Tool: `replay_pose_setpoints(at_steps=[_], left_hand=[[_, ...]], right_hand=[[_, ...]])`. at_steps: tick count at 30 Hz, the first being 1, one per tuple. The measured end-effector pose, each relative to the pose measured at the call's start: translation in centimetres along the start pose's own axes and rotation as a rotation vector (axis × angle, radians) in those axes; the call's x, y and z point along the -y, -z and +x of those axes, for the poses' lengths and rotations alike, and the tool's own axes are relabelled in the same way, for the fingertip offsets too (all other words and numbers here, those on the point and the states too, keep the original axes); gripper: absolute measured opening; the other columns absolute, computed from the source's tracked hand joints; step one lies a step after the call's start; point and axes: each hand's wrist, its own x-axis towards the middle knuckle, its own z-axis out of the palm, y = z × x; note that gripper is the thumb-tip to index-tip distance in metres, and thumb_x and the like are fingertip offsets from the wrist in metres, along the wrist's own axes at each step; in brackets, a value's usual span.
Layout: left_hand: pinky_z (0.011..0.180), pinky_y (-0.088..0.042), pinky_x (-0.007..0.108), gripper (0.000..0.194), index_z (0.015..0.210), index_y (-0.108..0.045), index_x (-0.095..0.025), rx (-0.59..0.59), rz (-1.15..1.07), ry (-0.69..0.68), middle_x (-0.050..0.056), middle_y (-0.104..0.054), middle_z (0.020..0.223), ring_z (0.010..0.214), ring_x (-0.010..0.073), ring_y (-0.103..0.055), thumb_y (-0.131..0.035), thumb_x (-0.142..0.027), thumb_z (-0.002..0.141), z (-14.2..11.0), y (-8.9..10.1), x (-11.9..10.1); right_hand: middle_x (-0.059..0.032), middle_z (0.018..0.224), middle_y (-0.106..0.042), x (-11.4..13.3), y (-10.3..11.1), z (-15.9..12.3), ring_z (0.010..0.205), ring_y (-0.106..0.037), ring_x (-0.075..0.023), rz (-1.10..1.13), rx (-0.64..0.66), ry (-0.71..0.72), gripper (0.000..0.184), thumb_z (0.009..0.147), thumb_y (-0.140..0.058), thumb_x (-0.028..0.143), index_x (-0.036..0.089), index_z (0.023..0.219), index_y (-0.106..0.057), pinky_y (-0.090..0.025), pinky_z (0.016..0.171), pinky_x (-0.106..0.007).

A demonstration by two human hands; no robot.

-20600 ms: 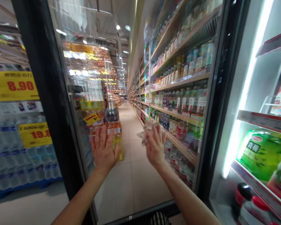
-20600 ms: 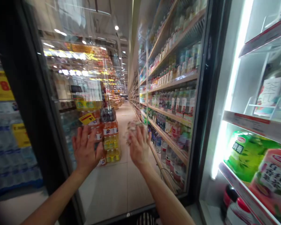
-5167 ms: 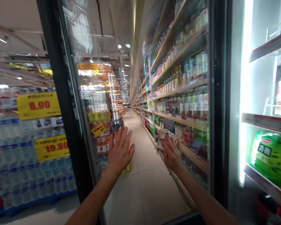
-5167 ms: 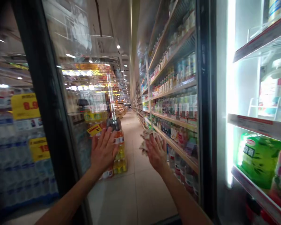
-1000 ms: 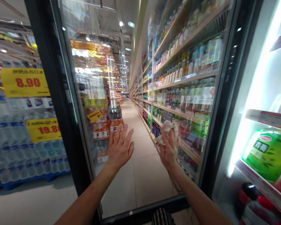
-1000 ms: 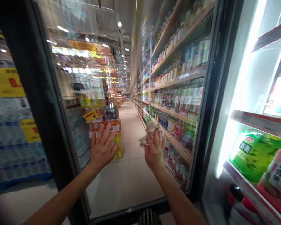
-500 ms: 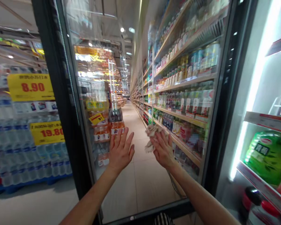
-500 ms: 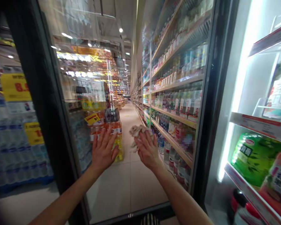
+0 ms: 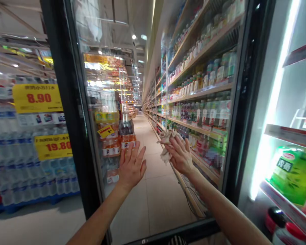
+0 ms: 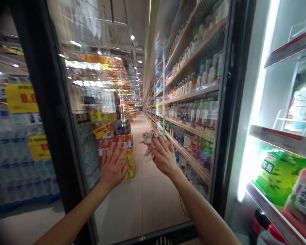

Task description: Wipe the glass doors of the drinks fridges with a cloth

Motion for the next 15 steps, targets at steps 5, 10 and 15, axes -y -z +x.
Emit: replay_pose_setpoints(at_steps=[5, 10, 15], left_hand=[[0.113, -0.014, 0.044, 0.053, 0.132, -0.041, -0.019, 0.013, 0.022, -0.021, 0.012, -0.043, 0.137, 0.138, 0.0209, -0.017, -0.053, -0.023, 0.08, 0.1, 0.2, -0.1], [0.113, -0.013, 0.043, 0.055, 0.134, -0.039, -0.02, 0.01, 0.013, -0.01, 0.011, -0.042, 0.138, 0.138, 0.0206, -0.017, -0.053, -0.023, 0.081, 0.1, 0.1, 0.0], [0.114, -0.013, 0.044, 0.059, 0.137, -0.035, -0.022, 0.012, 0.008, -0.004, 0.01, -0.04, 0.14, 0.138, 0.0211, -0.017, -0.053, -0.023, 0.08, -0.1, 0.1, 0.0]], right_hand=[[-0.0147, 0.142, -0.038, -6.1, 0.9, 0.1, 0.135, -0.028, -0.0267, -0.101, -0.388, -0.611, 0.046, 0.087, -0.03, 0.023, 0.015, 0.128, -0.048, -0.023, 0.107, -0.055], [-0.0125, 0.143, -0.037, -2.1, -0.1, 0.6, 0.137, -0.023, -0.0263, -0.058, -0.273, -0.434, 0.045, 0.087, -0.036, 0.024, 0.02, 0.13, -0.045, -0.021, 0.108, -0.054], [-0.005, 0.136, -0.048, 0.1, -0.2, -0.4, 0.135, -0.029, -0.0219, -0.008, -0.057, 0.02, 0.044, 0.084, -0.045, 0.022, 0.029, 0.127, -0.047, -0.015, 0.112, -0.05]])
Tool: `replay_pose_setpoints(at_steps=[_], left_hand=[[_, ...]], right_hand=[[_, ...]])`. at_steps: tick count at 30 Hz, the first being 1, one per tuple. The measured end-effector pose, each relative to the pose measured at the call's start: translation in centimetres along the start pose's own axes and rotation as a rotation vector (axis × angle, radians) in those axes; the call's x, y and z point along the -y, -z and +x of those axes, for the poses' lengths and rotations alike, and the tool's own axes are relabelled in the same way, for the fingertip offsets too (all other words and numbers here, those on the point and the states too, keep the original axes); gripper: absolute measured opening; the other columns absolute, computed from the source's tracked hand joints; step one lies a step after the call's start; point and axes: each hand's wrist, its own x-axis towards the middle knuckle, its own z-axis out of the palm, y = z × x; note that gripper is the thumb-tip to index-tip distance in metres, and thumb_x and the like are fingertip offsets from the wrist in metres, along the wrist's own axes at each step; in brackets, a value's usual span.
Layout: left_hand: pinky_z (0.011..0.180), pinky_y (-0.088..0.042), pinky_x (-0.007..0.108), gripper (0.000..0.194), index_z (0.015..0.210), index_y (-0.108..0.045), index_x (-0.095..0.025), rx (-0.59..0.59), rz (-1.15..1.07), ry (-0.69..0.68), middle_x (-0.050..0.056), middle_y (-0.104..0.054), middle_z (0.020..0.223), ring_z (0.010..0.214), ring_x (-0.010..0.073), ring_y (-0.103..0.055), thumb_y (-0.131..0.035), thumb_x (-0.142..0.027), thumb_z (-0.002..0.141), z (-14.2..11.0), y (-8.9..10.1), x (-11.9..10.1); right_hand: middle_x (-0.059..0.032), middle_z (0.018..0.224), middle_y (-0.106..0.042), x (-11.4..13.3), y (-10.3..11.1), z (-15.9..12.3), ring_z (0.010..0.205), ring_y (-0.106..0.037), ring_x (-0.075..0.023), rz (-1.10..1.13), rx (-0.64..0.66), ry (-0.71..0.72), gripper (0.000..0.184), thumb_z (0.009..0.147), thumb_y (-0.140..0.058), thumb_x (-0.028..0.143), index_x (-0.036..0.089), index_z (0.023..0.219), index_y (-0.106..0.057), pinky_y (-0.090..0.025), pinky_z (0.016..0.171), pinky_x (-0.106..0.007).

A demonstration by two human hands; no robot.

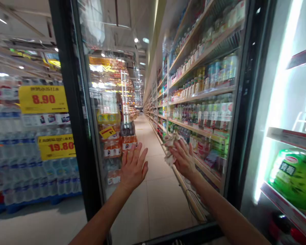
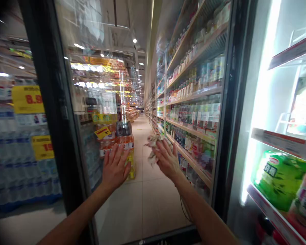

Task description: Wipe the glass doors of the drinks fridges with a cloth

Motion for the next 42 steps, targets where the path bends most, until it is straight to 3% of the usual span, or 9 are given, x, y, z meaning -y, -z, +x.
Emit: replay_pose_setpoints(at_steps=[5, 7, 11, 14, 21, 27, 34, 39, 42], left_hand=[[0.113, -0.015, 0.045, 0.056, 0.135, -0.037, -0.021, 0.008, 0.009, -0.019, 0.011, -0.041, 0.139, 0.138, 0.0222, -0.017, -0.052, -0.023, 0.081, 0.3, 0.1, 0.0], [0.113, -0.016, 0.045, 0.055, 0.135, -0.038, -0.022, 0.042, -0.001, -0.037, 0.01, -0.039, 0.14, 0.138, 0.022, -0.017, -0.051, -0.021, 0.081, 0.2, 0.5, 0.5], [0.112, -0.02, 0.043, 0.053, 0.134, -0.038, -0.02, 0.151, -0.032, -0.079, 0.01, -0.04, 0.14, 0.137, 0.0214, -0.022, -0.048, -0.017, 0.081, -2.1, 2.8, 2.5], [0.11, -0.025, 0.046, 0.054, 0.135, -0.035, -0.017, 0.184, -0.018, 0.021, 0.014, -0.037, 0.142, 0.136, 0.0245, -0.026, -0.048, -0.017, 0.082, -5.3, 5.3, 4.2], [0.105, -0.037, 0.043, 0.055, 0.136, -0.029, -0.02, 0.092, -0.151, 0.254, 0.014, -0.032, 0.143, 0.132, 0.0246, -0.032, -0.046, -0.016, 0.084, -7.7, 9.3, 4.4], [0.105, -0.036, 0.046, 0.053, 0.135, -0.032, -0.022, 0.069, -0.112, 0.328, 0.013, -0.034, 0.141, 0.131, 0.0253, -0.034, -0.047, -0.017, 0.084, -8.1, 11.2, 5.9], [0.106, -0.034, 0.047, 0.05, 0.133, -0.035, -0.021, 0.04, -0.105, 0.408, 0.013, -0.033, 0.143, 0.132, 0.0251, -0.032, -0.047, -0.018, 0.085, -8.4, 11.2, 6.1], [0.107, -0.032, 0.048, 0.053, 0.135, -0.032, -0.022, 0.033, -0.087, 0.324, 0.012, -0.032, 0.143, 0.133, 0.0259, -0.03, -0.047, -0.017, 0.084, -7.6, 11.3, 5.7], [0.107, -0.032, 0.047, 0.054, 0.135, -0.031, -0.022, 0.03, -0.081, 0.28, 0.012, -0.032, 0.143, 0.133, 0.0257, -0.031, -0.048, -0.016, 0.084, -6.9, 11.3, 6.0]], right_hand=[[-0.0145, 0.144, -0.034, -3.0, -0.3, 3.3, 0.137, -0.025, -0.0274, -0.122, -0.332, -0.608, 0.047, 0.087, -0.031, 0.023, 0.02, 0.133, -0.042, -0.023, 0.106, -0.057], [-0.0136, 0.143, -0.037, -0.2, -1.0, 3.4, 0.137, -0.023, -0.0264, -0.085, -0.259, -0.501, 0.046, 0.087, -0.034, 0.023, 0.02, 0.133, -0.042, -0.021, 0.108, -0.056], [-0.004, 0.133, -0.051, 8.3, -2.5, -0.7, 0.137, -0.024, -0.0211, 0.1, -0.013, 0.163, 0.033, 0.084, -0.044, 0.02, 0.023, 0.114, -0.058, -0.012, 0.114, -0.048], [0.0021, 0.129, -0.054, 10.2, -2.9, -1.2, 0.135, -0.028, -0.0183, 0.184, 0.048, 0.415, 0.026, 0.084, -0.047, 0.021, 0.025, 0.105, -0.061, -0.008, 0.115, -0.046], [-0.0137, 0.142, -0.038, 9.0, -3.3, 8.9, 0.14, -0.014, -0.0252, 0.022, -0.093, -0.173, 0.045, 0.084, -0.044, 0.02, 0.018, 0.129, -0.045, -0.01, 0.111, -0.055], [-0.0039, 0.135, -0.049, 16.1, -4.5, 2.3, 0.136, -0.027, -0.0191, 0.26, 0.13, 0.544, 0.026, 0.085, -0.048, 0.025, 0.023, 0.109, -0.059, -0.007, 0.114, -0.048], [-0.0097, 0.142, -0.039, 15.1, -4.4, 11.9, 0.139, -0.016, -0.0244, 0.114, 0.006, -0.051, 0.044, 0.084, -0.044, 0.021, 0.021, 0.129, -0.045, -0.006, 0.111, -0.056], [-0.0054, 0.136, -0.047, 17.6, -5.1, 5.6, 0.136, -0.027, -0.0198, 0.282, 0.125, 0.549, 0.028, 0.086, -0.046, 0.025, 0.022, 0.112, -0.057, -0.009, 0.113, -0.05], [-0.004, 0.136, -0.048, 16.1, -4.9, 5.6, 0.136, -0.026, -0.0196, 0.265, 0.1, 0.542, 0.027, 0.085, -0.048, 0.026, 0.023, 0.11, -0.058, -0.007, 0.114, -0.049]])
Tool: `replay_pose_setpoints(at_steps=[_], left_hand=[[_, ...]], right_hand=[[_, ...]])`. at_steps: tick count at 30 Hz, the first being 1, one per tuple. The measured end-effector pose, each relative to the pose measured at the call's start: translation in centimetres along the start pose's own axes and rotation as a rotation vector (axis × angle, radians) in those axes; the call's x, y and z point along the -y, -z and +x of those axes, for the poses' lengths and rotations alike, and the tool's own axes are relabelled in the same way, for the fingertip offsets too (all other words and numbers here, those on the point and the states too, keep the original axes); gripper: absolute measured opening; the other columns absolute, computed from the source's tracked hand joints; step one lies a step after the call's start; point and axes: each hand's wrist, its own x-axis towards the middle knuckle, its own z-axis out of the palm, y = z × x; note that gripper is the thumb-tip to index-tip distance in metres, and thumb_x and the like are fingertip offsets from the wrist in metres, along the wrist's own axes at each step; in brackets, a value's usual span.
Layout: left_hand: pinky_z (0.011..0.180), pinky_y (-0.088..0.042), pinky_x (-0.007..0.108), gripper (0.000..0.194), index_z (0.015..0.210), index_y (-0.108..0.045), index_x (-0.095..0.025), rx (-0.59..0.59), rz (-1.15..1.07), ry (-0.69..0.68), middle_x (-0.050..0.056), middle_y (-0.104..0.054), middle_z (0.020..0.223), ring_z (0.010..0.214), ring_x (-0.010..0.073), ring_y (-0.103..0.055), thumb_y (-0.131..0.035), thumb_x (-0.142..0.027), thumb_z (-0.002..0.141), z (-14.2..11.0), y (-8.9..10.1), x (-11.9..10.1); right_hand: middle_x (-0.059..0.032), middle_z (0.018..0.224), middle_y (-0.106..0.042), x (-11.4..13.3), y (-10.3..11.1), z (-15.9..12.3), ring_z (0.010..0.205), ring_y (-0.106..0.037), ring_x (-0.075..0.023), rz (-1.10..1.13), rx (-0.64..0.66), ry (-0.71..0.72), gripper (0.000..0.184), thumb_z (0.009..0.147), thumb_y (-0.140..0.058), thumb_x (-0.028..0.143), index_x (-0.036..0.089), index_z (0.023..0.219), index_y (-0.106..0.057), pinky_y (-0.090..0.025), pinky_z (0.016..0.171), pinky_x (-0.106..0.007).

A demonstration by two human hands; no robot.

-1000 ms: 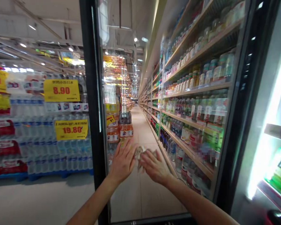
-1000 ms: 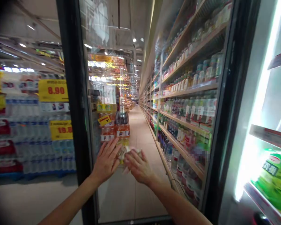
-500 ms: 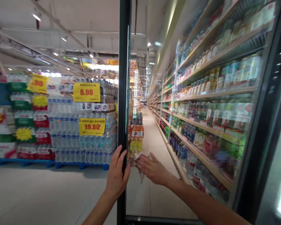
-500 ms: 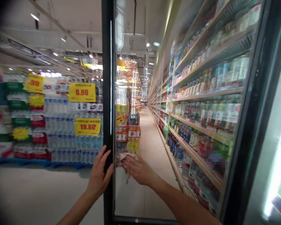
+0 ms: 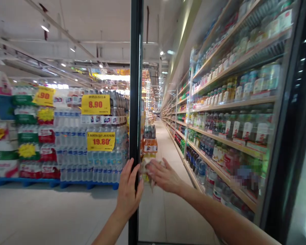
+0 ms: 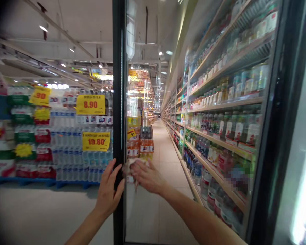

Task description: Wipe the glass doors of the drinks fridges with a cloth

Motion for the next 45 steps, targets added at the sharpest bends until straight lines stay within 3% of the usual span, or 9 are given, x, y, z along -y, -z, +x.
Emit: replay_pose_setpoints(at_steps=[5, 11, 19, 25, 31, 33, 38, 40, 45], left_hand=[[0.108, -0.03, 0.048, 0.055, 0.135, -0.032, -0.021, -0.005, -0.064, -0.059, 0.012, -0.03, 0.144, 0.133, 0.027, -0.029, -0.05, -0.017, 0.083, 1.9, -1.2, -1.4], [0.107, -0.03, 0.049, 0.06, 0.136, -0.03, -0.022, 0.008, -0.098, -0.197, 0.013, -0.031, 0.144, 0.133, 0.0277, -0.03, -0.053, -0.017, 0.08, 4.9, -3.7, -2.9], [0.109, -0.024, 0.051, 0.058, 0.136, -0.032, -0.023, -0.034, -0.043, -0.238, 0.012, -0.029, 0.146, 0.136, 0.0279, -0.025, -0.052, -0.021, 0.081, 9.4, -7.8, -4.8], [0.112, -0.013, 0.049, 0.056, 0.136, -0.034, -0.024, -0.034, 0.005, -0.281, 0.01, -0.03, 0.146, 0.137, 0.0252, -0.022, -0.051, -0.025, 0.082, 11.5, -10.1, -7.4], [0.112, -0.012, 0.048, 0.058, 0.137, -0.033, -0.024, -0.072, 0.139, -0.275, 0.01, -0.032, 0.144, 0.138, 0.0238, -0.02, -0.052, -0.029, 0.082, 11.4, -11.3, -7.4], [0.111, -0.013, 0.048, 0.058, 0.137, -0.034, -0.024, -0.075, 0.144, -0.271, 0.01, -0.032, 0.144, 0.138, 0.0237, -0.02, -0.053, -0.029, 0.082, 11.4, -11.3, -7.4], [0.111, -0.015, 0.047, 0.056, 0.136, -0.036, -0.024, -0.088, 0.132, -0.285, 0.011, -0.035, 0.143, 0.137, 0.0237, -0.023, -0.054, -0.029, 0.082, 11.5, -11.1, -7.3], [0.111, -0.016, 0.047, 0.055, 0.135, -0.037, -0.024, -0.085, 0.127, -0.284, 0.011, -0.036, 0.142, 0.137, 0.0236, -0.023, -0.054, -0.029, 0.083, 11.5, -11.0, -7.3], [0.112, -0.014, 0.047, 0.054, 0.134, -0.039, -0.025, -0.06, 0.092, -0.249, 0.01, -0.035, 0.143, 0.136, 0.0243, -0.025, -0.053, -0.03, 0.083, 11.4, -11.0, -7.5]], right_hand=[[-0.0093, 0.142, -0.039, -7.2, 3.9, 2.3, 0.139, -0.018, -0.0241, -0.242, -0.177, -0.618, 0.043, 0.083, -0.047, 0.024, 0.023, 0.126, -0.047, -0.01, 0.111, -0.053], [0.0012, 0.135, -0.049, -4.2, 3.0, -3.8, 0.138, -0.022, -0.0185, -0.148, -0.019, -0.124, 0.026, 0.084, -0.048, 0.027, 0.027, 0.107, -0.06, -0.001, 0.115, -0.048], [-0.0098, 0.144, -0.035, -10.9, 6.6, -4.7, 0.139, -0.017, -0.0242, -0.324, -0.191, -0.745, 0.044, 0.084, -0.044, 0.025, 0.023, 0.128, -0.046, -0.011, 0.111, -0.052], [-0.0016, 0.131, -0.053, -8.9, 7.2, -11.9, 0.136, -0.026, -0.0194, -0.213, -0.007, -0.256, 0.036, 0.081, -0.05, 0.024, 0.03, 0.116, -0.055, -0.01, 0.113, -0.049], [-0.0167, 0.138, -0.042, -19.8, 12.1, -14.2, 0.133, -0.033, -0.0282, -0.536, -0.536, -1.175, 0.045, 0.085, -0.031, 0.021, 0.015, 0.124, -0.051, -0.026, 0.103, -0.058], [-0.0184, 0.14, -0.039, -20.2, 12.4, -13.3, 0.134, -0.03, -0.0295, -0.539, -0.575, -1.274, 0.046, 0.085, -0.029, 0.021, 0.013, 0.125, -0.05, -0.028, 0.102, -0.059], [-0.0049, 0.139, -0.043, -15.5, 11.4, -12.5, 0.136, -0.027, -0.0223, -0.316, -0.019, -0.519, 0.044, 0.084, -0.043, 0.025, 0.029, 0.127, -0.048, -0.021, 0.11, -0.051], [-0.0024, 0.137, -0.047, -16.4, 12.4, -13.6, 0.135, -0.03, -0.0204, -0.307, 0.039, -0.413, 0.042, 0.083, -0.044, 0.025, 0.032, 0.124, -0.05, -0.018, 0.111, -0.05], [-0.0194, 0.14, -0.039, -23.2, 15.2, -14.2, 0.133, -0.031, -0.0307, -0.507, -0.52, -1.309, 0.047, 0.086, -0.027, 0.024, 0.013, 0.126, -0.049, -0.026, 0.101, -0.061]])
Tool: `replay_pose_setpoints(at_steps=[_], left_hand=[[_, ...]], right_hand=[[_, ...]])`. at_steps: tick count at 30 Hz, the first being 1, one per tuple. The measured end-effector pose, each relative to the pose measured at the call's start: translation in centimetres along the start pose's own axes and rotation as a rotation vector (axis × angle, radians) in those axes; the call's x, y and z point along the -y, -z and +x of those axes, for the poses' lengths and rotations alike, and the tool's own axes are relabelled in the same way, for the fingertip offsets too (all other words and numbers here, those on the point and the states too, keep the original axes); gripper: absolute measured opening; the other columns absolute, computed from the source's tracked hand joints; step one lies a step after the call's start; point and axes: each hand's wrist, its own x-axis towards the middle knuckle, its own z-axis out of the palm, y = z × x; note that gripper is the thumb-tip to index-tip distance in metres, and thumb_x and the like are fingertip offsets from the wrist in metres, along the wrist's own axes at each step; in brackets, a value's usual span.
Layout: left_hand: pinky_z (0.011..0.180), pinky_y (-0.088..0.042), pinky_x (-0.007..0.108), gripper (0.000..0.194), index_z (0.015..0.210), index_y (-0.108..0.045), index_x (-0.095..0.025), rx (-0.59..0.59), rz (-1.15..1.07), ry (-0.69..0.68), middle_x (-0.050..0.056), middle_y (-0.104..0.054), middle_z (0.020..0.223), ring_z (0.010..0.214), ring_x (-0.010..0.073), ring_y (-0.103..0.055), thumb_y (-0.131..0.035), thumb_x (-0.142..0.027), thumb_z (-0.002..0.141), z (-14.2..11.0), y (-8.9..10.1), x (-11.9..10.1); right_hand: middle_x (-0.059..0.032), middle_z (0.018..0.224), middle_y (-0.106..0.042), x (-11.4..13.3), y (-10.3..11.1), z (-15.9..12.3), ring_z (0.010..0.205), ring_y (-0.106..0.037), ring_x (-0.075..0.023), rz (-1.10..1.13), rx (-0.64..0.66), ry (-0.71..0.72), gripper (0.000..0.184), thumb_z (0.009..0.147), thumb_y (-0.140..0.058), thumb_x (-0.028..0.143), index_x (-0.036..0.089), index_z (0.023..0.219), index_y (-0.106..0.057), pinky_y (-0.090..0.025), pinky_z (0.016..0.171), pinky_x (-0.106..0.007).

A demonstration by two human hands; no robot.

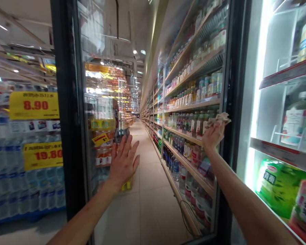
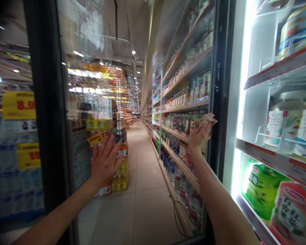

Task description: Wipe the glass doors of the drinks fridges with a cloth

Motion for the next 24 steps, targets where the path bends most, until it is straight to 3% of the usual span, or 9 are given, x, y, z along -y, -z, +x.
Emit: replay_pose_setpoints(at_steps=[2, 7, 8, 10, 13, 14, 15, 20, 24], left_hand=[[0.112, -0.013, 0.047, 0.054, 0.134, -0.039, -0.025, -0.002, -0.016, 0.018, 0.01, -0.035, 0.143, 0.136, 0.0242, -0.025, -0.054, -0.031, 0.082, 0.0, 0.0, -0.1], [0.112, -0.013, 0.047, 0.056, 0.136, -0.036, -0.027, -0.014, -0.02, 0.005, 0.009, -0.034, 0.143, 0.137, 0.023, -0.023, -0.054, -0.031, 0.082, 0.1, 0.0, 0.2], [0.112, -0.014, 0.047, 0.057, 0.136, -0.036, -0.027, -0.01, -0.011, -0.006, 0.01, -0.033, 0.144, 0.137, 0.023, -0.023, -0.054, -0.029, 0.082, 0.0, 0.0, 0.3], [0.112, -0.015, 0.049, 0.057, 0.136, -0.034, -0.027, 0.0, 0.006, -0.022, 0.01, -0.032, 0.144, 0.137, 0.0235, -0.022, -0.053, -0.027, 0.082, -0.1, 0.1, 0.3], [0.111, -0.014, 0.052, 0.061, 0.138, -0.03, -0.027, -0.011, -0.007, -0.018, 0.01, -0.029, 0.146, 0.138, 0.0249, -0.02, -0.052, -0.024, 0.082, 0.1, 0.3, -0.3], [0.111, -0.014, 0.052, 0.063, 0.139, -0.027, -0.026, -0.032, -0.027, -0.02, 0.011, -0.029, 0.146, 0.138, 0.0252, -0.02, -0.052, -0.023, 0.082, 0.6, 0.4, -0.8], [0.111, -0.014, 0.052, 0.066, 0.141, -0.022, -0.025, -0.06, -0.054, -0.031, 0.011, -0.028, 0.146, 0.138, 0.0253, -0.019, -0.052, -0.023, 0.082, 1.3, 0.5, -1.3], [0.111, -0.024, 0.045, 0.062, 0.142, -0.013, -0.02, -0.146, -0.293, -0.198, 0.013, -0.024, 0.148, 0.138, 0.0221, -0.018, -0.041, -0.025, 0.087, 7.3, 0.2, -4.0], [0.111, -0.025, 0.042, 0.051, 0.137, -0.026, -0.014, -0.067, -0.352, -0.198, 0.014, -0.03, 0.145, 0.138, 0.0214, -0.019, -0.033, -0.035, 0.091, 10.9, -1.7, -5.3]], right_hand=[[-0.0193, 0.141, -0.037, 1.9, -0.7, -0.1, 0.134, -0.028, -0.0311, 0.021, 0.013, -0.013, 0.047, 0.087, -0.026, 0.025, 0.012, 0.127, -0.047, -0.025, 0.101, -0.061], [-0.0031, 0.142, -0.04, 6.7, -0.4, -4.2, 0.137, -0.023, -0.0206, 0.135, 0.372, 0.941, 0.044, 0.085, -0.043, 0.026, 0.03, 0.129, -0.044, -0.016, 0.111, -0.051], [-0.0012, 0.141, -0.041, 6.7, -0.3, -3.9, 0.137, -0.024, -0.0197, 0.141, 0.407, 1.032, 0.045, 0.084, -0.045, 0.026, 0.033, 0.128, -0.044, -0.015, 0.111, -0.05], [-0.0027, 0.142, -0.04, 6.1, -0.5, -1.9, 0.136, -0.027, -0.0205, 0.126, 0.334, 0.885, 0.047, 0.084, -0.043, 0.024, 0.032, 0.131, -0.04, -0.015, 0.11, -0.053], [-0.013, 0.144, -0.035, 6.1, -1.6, 1.4, 0.135, -0.028, -0.026, 0.106, 0.07, 0.29, 0.056, 0.085, -0.034, 0.02, 0.021, 0.14, -0.026, -0.02, 0.105, -0.061], [-0.0145, 0.144, -0.033, 6.8, -1.9, 1.7, 0.135, -0.028, -0.0268, 0.118, 0.036, 0.206, 0.058, 0.084, -0.032, 0.019, 0.019, 0.141, -0.021, -0.021, 0.104, -0.061], [-0.0145, 0.145, -0.032, 7.9, -2.2, 1.4, 0.136, -0.027, -0.0265, 0.134, 0.043, 0.213, 0.06, 0.084, -0.032, 0.019, 0.018, 0.142, -0.018, -0.022, 0.105, -0.06], [-0.0092, 0.144, -0.035, 13.1, -2.4, -5.1, 0.138, -0.02, -0.0177, 0.194, 0.251, 0.65, 0.065, 0.086, -0.034, 0.024, 0.019, 0.144, -0.005, -0.018, 0.113, -0.045], [-0.0125, 0.147, -0.028, 11.7, -1.2, -7.4, 0.14, -0.016, -0.0164, 0.236, 0.274, 0.662, 0.067, 0.087, -0.032, 0.03, 0.014, 0.143, 0.001, -0.018, 0.113, -0.042]])
